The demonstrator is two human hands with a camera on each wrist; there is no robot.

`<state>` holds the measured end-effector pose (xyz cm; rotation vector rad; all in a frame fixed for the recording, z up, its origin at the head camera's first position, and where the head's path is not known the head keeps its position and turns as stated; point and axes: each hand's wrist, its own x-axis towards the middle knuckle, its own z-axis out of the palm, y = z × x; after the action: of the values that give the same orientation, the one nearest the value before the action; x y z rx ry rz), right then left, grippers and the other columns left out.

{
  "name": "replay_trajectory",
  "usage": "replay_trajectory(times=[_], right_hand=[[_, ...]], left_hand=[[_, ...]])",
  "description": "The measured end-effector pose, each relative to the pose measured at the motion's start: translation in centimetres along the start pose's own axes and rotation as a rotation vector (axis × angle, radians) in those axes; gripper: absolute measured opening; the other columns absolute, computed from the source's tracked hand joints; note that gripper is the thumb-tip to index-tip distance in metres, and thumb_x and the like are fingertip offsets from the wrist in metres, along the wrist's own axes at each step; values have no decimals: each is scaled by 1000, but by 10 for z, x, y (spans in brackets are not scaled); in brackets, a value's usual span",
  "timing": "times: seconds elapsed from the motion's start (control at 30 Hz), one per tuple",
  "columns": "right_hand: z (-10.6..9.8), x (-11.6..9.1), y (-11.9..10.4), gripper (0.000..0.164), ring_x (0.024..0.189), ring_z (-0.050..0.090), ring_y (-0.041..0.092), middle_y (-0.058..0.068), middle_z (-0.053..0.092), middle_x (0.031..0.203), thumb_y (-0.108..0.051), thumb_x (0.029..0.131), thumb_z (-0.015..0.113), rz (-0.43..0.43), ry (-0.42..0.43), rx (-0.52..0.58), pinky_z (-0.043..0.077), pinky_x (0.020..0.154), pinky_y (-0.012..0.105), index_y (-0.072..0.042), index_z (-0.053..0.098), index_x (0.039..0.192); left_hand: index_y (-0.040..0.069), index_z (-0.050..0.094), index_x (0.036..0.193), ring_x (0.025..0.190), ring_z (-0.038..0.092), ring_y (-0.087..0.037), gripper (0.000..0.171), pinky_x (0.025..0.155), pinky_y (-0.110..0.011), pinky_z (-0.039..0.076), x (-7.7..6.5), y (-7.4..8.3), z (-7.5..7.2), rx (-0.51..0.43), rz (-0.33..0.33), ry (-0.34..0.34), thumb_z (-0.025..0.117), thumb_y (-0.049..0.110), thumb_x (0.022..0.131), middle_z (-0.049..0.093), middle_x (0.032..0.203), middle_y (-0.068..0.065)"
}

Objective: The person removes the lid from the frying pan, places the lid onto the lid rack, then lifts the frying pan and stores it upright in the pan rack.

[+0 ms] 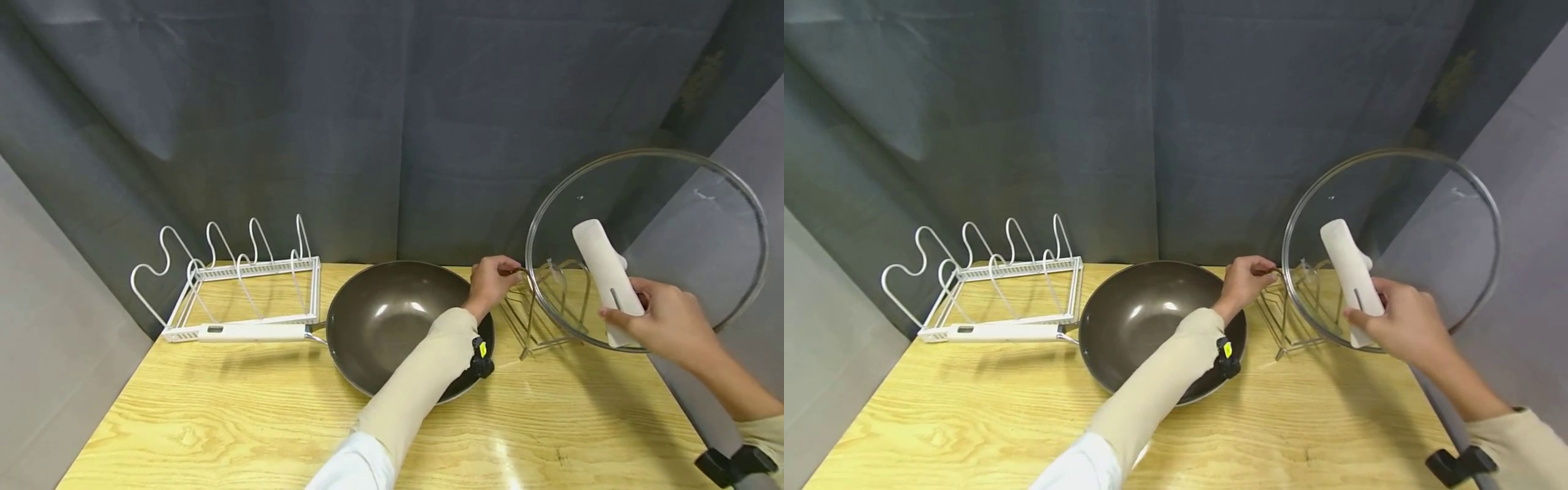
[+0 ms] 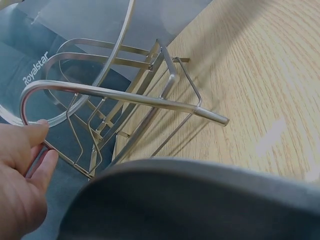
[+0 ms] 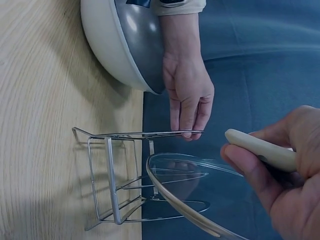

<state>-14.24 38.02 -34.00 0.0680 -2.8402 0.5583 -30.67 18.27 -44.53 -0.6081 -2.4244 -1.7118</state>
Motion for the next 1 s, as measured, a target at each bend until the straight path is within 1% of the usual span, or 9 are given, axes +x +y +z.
replay_trajectory(times=[0.13, 0.3, 0.37, 0.6, 0.83, 1.0], right_hand=[[4, 0, -1, 51, 62, 59, 17, 19, 71, 81, -23, 84, 83, -17, 6, -2, 41, 49, 32, 9, 63, 117], [9, 2, -2, 51, 62, 59, 19, 22, 71, 83, -22, 84, 82, -20, 3, 1, 41, 48, 33, 11, 62, 117], [10, 2, -3, 50, 61, 59, 19, 21, 71, 82, -21, 83, 82, -29, 9, -3, 41, 48, 33, 10, 63, 116], [17, 4, -4, 46, 61, 58, 17, 16, 71, 79, -21, 82, 82, -46, 0, -6, 41, 49, 33, 7, 65, 113], [24, 5, -6, 47, 60, 60, 18, 19, 71, 80, -21, 83, 82, -43, -20, 6, 43, 48, 34, 9, 64, 115], [26, 6, -7, 48, 60, 61, 19, 21, 71, 82, -20, 84, 81, -27, -40, 13, 44, 47, 34, 10, 63, 117]], left_hand=[[8, 80, 100, 81, 70, -4, 12, 78, -9, 45, 1, 1, 3, 20, -5, 12, 80, 10, 89, 79, 94, -1], [10, 80, 99, 77, 65, 1, 9, 79, -11, 44, 1, 2, 4, 16, -15, 3, 79, 12, 90, 79, 93, 2], [11, 80, 99, 76, 63, 2, 8, 78, -11, 43, 2, 2, 4, 16, -19, 0, 78, 12, 91, 79, 93, 3], [12, 80, 99, 77, 65, 1, 8, 83, -13, 44, 2, 0, 4, 21, -19, 3, 78, 14, 92, 79, 94, 3], [11, 80, 99, 79, 67, 0, 9, 80, -11, 43, 1, -2, 3, 23, -12, 15, 78, 14, 91, 79, 95, 1], [11, 80, 99, 79, 66, -1, 8, 79, -13, 44, 1, -3, 3, 15, -14, 12, 78, 16, 92, 79, 95, 0]])
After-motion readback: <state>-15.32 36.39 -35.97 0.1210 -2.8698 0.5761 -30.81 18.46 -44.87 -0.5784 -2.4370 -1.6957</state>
